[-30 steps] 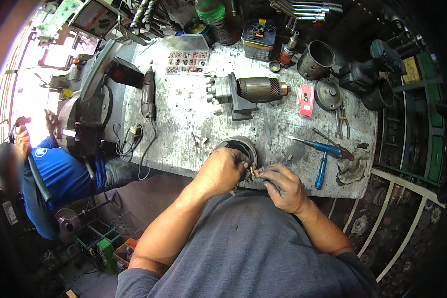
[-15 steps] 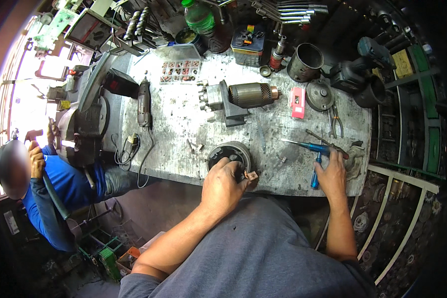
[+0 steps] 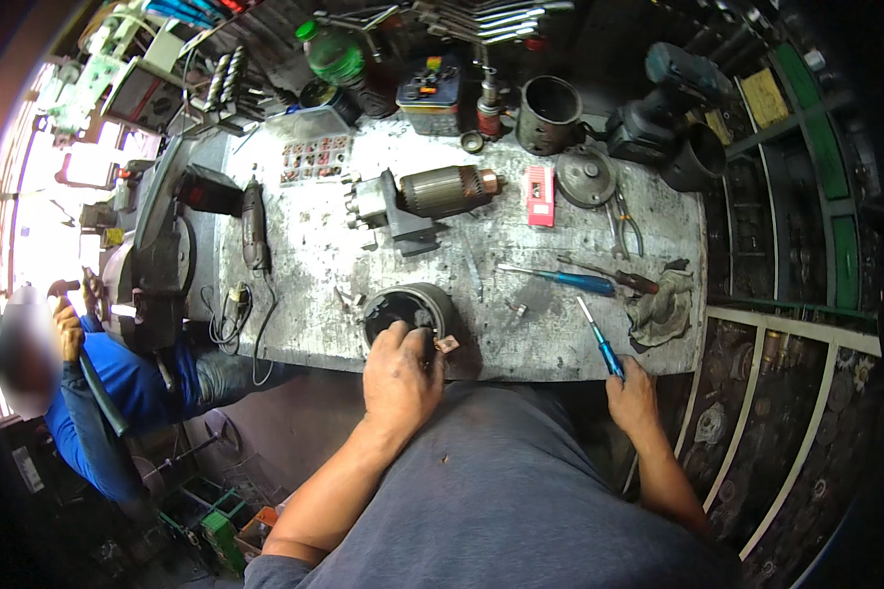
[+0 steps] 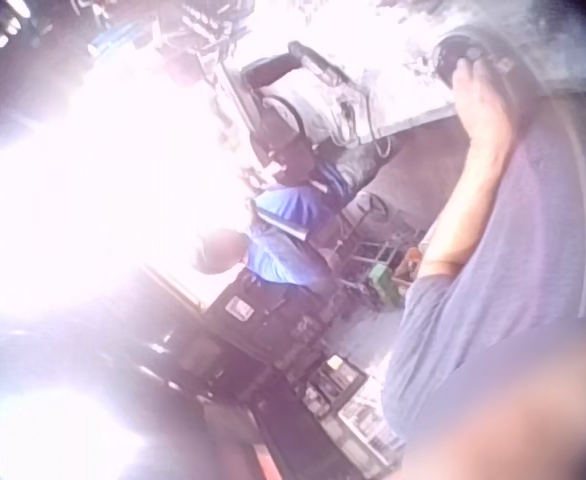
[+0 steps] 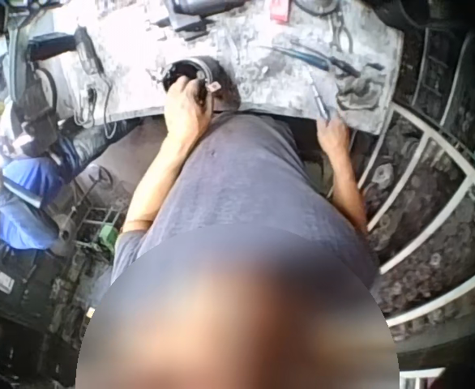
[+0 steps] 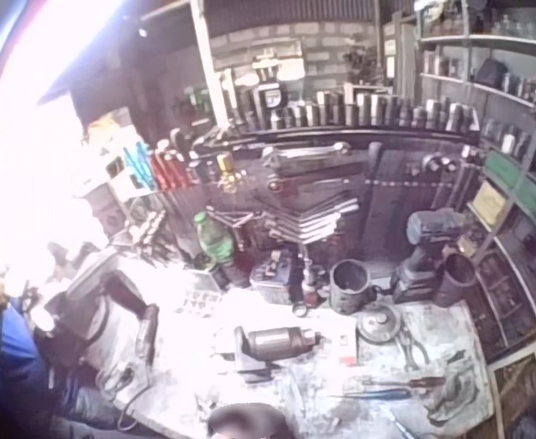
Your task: The person disassembles a cylindrical motor component on a workbench using a screwdriver. They retrieve a replacement part from a drawer and proceed to reassemble the motor, securing internal components with the tool.
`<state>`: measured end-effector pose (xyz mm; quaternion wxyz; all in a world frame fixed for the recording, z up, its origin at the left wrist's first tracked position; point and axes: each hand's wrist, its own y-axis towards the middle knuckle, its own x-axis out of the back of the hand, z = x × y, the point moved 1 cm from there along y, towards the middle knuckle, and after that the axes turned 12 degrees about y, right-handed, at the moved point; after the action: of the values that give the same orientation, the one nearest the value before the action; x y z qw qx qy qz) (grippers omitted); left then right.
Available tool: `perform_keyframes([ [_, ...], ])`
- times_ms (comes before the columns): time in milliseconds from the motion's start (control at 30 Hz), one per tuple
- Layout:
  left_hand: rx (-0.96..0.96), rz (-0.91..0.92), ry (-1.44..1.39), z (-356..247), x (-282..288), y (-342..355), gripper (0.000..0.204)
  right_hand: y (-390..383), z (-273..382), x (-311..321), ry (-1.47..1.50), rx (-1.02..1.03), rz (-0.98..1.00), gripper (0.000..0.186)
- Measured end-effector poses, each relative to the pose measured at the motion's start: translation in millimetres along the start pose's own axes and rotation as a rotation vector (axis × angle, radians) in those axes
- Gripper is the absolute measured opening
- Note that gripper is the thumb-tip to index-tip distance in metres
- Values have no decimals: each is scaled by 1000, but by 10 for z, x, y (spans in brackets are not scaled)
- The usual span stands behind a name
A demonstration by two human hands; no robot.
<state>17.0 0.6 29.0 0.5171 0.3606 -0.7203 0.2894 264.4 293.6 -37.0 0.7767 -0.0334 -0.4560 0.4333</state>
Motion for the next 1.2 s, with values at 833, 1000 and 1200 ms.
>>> perform_keyframes([
  [833, -185, -219, 44, 131, -165, 10, 39, 491, 1012, -282, 346, 710, 392, 37],
  [1000, -177, -231, 21, 128, -152, 14, 38, 491, 1084, -247, 299, 755, 371, 38],
  [1200, -169, -210, -32, 155, -151, 7, 37, 428, 1181, -195, 30, 1005, 184, 48],
])
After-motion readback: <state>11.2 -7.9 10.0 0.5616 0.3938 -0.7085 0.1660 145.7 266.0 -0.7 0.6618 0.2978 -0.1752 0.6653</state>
